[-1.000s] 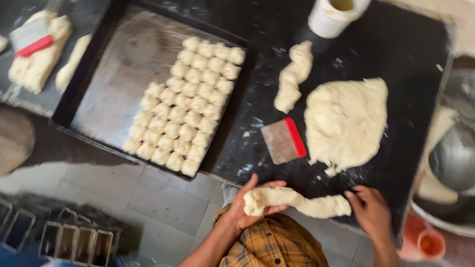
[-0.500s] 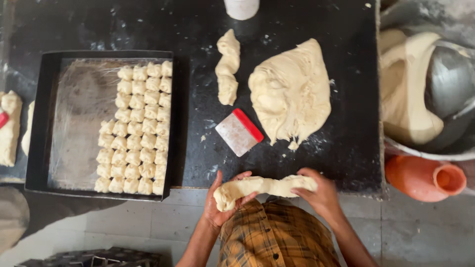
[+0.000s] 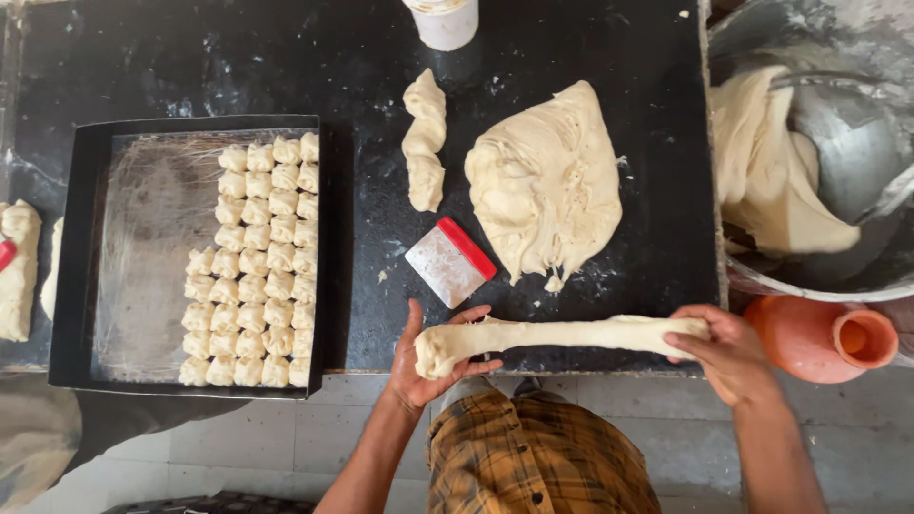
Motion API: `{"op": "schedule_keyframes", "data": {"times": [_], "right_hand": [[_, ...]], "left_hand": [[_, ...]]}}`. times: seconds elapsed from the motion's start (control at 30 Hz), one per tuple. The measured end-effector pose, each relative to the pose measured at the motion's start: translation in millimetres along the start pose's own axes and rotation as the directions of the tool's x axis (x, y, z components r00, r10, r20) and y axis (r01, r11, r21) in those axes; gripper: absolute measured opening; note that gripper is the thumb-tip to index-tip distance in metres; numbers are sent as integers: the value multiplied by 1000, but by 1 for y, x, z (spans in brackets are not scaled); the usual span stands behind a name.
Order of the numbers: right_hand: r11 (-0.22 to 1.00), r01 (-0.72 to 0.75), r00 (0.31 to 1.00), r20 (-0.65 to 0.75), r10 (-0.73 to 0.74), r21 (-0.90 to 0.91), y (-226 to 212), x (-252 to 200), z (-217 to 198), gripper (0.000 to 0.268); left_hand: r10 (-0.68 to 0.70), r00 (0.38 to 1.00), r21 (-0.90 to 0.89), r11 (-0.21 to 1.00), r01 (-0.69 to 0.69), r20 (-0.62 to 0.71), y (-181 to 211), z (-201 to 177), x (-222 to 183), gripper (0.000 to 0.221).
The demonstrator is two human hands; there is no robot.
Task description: The person shapes dough by hand, cutting portions from a long strip using a scraper and rolling them into small balls before placing them onto a metal tray.
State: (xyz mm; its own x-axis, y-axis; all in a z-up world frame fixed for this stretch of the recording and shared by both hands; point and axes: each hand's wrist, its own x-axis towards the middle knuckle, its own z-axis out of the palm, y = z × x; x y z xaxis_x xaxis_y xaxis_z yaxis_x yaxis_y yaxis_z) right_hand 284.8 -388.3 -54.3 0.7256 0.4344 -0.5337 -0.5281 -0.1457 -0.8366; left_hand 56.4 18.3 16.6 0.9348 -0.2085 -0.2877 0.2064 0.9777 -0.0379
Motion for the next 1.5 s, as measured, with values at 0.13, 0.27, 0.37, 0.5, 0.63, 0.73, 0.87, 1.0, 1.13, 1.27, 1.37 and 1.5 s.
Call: {"op": "schedule_keyframes", "data": {"times": [0.13,0.27,0.37,0.5,0.63,0.73,0.87,1.0,1.13,1.27,1.37,1.5], "right_hand": [[993,114,993,-37,-112,40,-6,-11,-16,34],[999,-52,997,-52,52,13,16,5,-9,32],[994,-96,993,-72,92,-47,30,9,14,31],[990,-105,984,-154,90,-93,15,-11,28,45],[987,-54,993,-113,37,-153,-1,-19,57,48],[975,61,989,-120,-88,-216,1,-25,82,42],[829,121,955,-164,-248,-546,-7,-25,90,36],[891,156,972,-95,-216,-426,-5,-27,104,35],[961,13,995,101,16,-276,-22,-17,92,34],[967,196,933,333,-133,-164,-41,5,32,31],[974,21,989,148,13,-226,-31,37,3,26],[946,-12,977,199,81,-325,-38,77,-20,29]], "left_hand": [[46,998,85,995,-49,34,19,-5,-20,110],[160,978,310,944,-113,-131,53,-21,-43,103],[309,940,554,812,-182,-143,72,-30,-58,89],[710,693,938,314,-149,-128,66,-14,-63,70],[518,851,997,-36,-74,82,-7,25,-15,63],[20,933,714,-650,-261,360,-70,40,48,75],[29,928,516,-837,-180,370,-94,42,80,73],[48,884,487,-848,-210,466,-104,30,98,64],[51,913,497,-850,-173,404,-103,24,99,63],[76,900,393,-913,-111,430,-95,16,74,64],[154,950,458,-889,12,273,-108,9,77,65],[133,934,379,-926,-3,331,-129,7,105,79]]}}
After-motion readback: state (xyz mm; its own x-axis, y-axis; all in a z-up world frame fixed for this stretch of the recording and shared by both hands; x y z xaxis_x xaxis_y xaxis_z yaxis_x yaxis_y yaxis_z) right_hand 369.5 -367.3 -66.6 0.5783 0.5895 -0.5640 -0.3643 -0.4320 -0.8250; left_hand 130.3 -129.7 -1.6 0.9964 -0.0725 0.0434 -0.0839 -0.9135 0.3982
